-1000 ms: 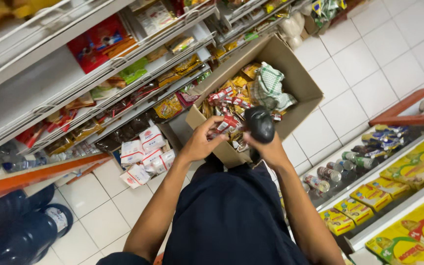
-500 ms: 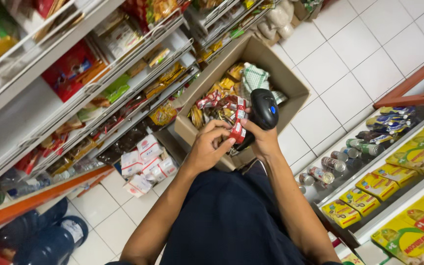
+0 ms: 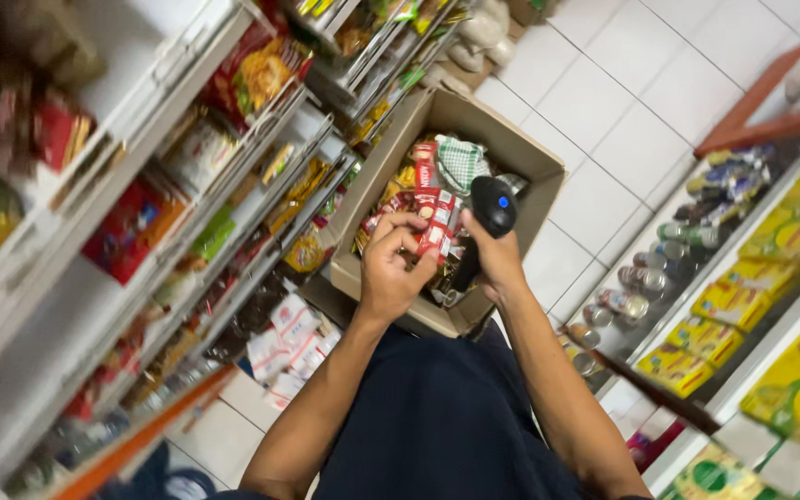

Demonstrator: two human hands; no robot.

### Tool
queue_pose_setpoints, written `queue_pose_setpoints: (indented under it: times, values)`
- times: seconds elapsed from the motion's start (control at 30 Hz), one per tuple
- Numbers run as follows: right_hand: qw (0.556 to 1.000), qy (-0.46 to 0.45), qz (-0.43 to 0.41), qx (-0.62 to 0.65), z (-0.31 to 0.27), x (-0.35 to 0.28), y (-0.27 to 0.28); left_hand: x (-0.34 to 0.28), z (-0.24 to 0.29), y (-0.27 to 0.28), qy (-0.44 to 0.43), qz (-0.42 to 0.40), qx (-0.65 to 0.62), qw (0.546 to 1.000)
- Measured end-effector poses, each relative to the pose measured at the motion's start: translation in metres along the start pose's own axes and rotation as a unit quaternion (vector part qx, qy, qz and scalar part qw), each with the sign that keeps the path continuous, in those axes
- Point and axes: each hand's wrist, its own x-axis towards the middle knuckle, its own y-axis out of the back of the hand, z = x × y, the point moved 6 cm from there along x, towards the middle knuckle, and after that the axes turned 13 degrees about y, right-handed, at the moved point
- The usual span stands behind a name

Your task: The person scans boxes of milk powder and various snack packets using a handheld barcode scanner and places them into a cardboard box.

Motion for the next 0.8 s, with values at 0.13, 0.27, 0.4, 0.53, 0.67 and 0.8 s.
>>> queue_pose_setpoints:
  times: [0.13,0.27,0.4,0.53,0.67,0.8]
  values:
    - [0.985,-0.034,0.072,0.152,0.027,-0.009,-0.014,0.007,-0.008,0.016,-0.024,-0.080,0.030,0.996]
    - [0.954,-0.007,0.126,0.272,0.042,-0.011,-0.022,0.006,-0.024,0.033,0.043,-0.163,0.030,0.985]
    - [0.958,0.038,0.150,0.243,0.050,-0.013,-0.024,0.001,-0.028,0.047,0.080,-0.244,-0.017,0.966]
    - [0.967,0.044,0.150,0.200,0.049,-0.019,-0.030,0.006,-0.036,0.055,0.151,-0.207,-0.029,0.966]
    - [0.971,0.084,0.111,0.195,0.036,-0.022,-0.042,0.022,-0.071,0.061,0.355,-0.102,-0.102,0.924]
    - [0.981,0.126,0.095,0.109,0.034,-0.025,-0.045,0.043,-0.103,0.065,0.418,-0.119,-0.059,0.899]
